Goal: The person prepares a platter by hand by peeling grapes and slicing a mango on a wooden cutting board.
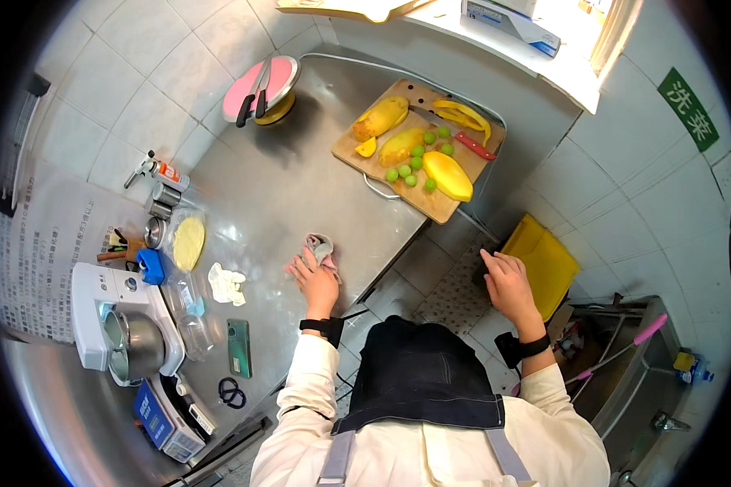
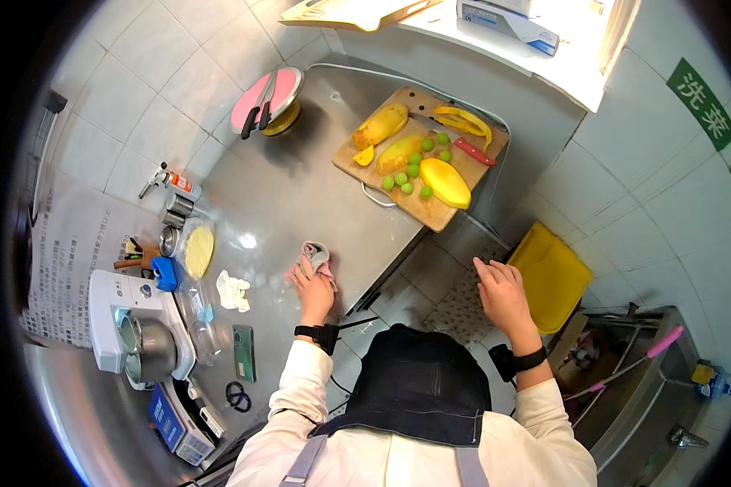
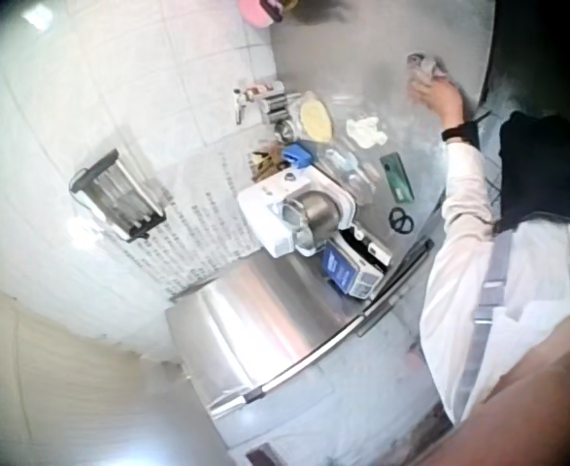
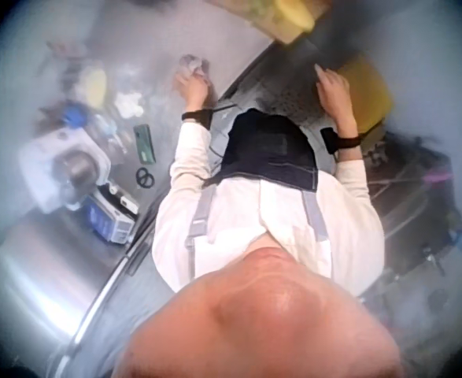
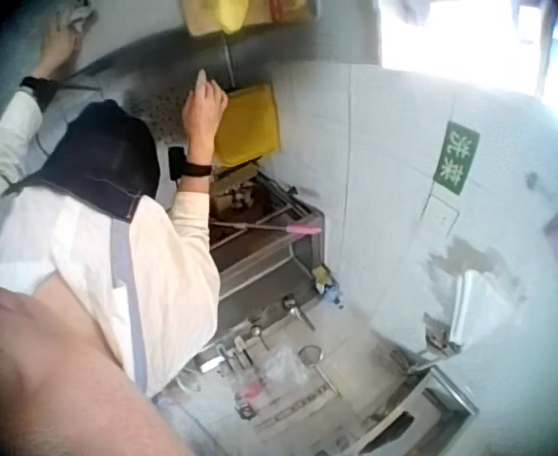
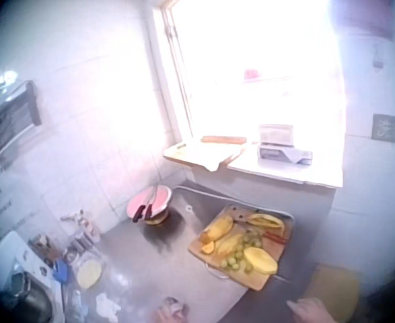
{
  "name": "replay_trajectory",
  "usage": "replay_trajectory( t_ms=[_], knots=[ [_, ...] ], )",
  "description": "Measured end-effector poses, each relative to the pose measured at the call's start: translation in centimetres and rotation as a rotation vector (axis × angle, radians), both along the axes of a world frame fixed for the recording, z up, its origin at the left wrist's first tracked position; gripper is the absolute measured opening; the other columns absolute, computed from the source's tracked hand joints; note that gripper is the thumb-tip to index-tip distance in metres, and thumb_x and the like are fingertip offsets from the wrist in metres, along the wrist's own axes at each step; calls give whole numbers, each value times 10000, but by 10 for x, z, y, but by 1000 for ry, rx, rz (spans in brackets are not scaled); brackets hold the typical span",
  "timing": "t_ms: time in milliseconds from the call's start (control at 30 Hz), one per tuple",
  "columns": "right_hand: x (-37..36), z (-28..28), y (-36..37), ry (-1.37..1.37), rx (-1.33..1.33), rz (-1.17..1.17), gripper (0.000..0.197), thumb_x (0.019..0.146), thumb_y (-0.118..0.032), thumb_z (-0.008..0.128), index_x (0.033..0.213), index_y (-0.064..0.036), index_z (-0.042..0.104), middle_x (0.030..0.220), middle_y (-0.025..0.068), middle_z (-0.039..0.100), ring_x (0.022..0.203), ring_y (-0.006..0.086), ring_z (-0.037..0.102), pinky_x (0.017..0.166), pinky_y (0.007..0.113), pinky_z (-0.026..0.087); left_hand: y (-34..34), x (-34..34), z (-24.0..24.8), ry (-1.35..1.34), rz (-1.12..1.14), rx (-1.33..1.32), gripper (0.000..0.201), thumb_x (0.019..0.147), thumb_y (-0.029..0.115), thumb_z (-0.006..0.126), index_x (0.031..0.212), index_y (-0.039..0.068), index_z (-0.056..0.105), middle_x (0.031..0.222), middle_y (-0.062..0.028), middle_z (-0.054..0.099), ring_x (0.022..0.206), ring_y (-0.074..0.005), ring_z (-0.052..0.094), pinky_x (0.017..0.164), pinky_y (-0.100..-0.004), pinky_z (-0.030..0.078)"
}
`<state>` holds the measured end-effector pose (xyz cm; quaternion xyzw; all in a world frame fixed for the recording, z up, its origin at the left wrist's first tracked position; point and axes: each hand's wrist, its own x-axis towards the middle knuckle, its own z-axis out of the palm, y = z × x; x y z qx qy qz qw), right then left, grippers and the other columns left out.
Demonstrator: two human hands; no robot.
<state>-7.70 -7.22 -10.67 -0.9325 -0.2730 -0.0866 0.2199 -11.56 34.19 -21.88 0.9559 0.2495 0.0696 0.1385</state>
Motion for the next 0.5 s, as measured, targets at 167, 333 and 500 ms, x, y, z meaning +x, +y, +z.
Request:
replay_trajectory(
  t_ms=[167,333,500],
  knots=[
    [22,-2,24,141,87,-44,540,852,-27,624,1376,-52,497,1137,156,609,1097,349,552,947,431,445,11,23,-10,-56,-102,50,762,907,171,561,1533,31,151,1512,-328,192,1399,-574,138,1128,-628,193],
    [57,7,27,215,110,-155,550,845,-36,642,1376,-63,498,1081,149,579,1024,351,561,871,410,486,1,57,3,-59,-118,-6,762,903,149,564,1535,31,154,1531,-302,175,1419,-558,97,1138,-622,182],
    [132,2,71,250,142,-156,460,849,-108,659,1296,-92,552,1011,127,578,983,317,582,814,400,509,8,76,3,-81,-123,-106,742,889,164,580,1525,56,215,1541,-272,203,1426,-537,108,1150,-605,162]
  ],
)
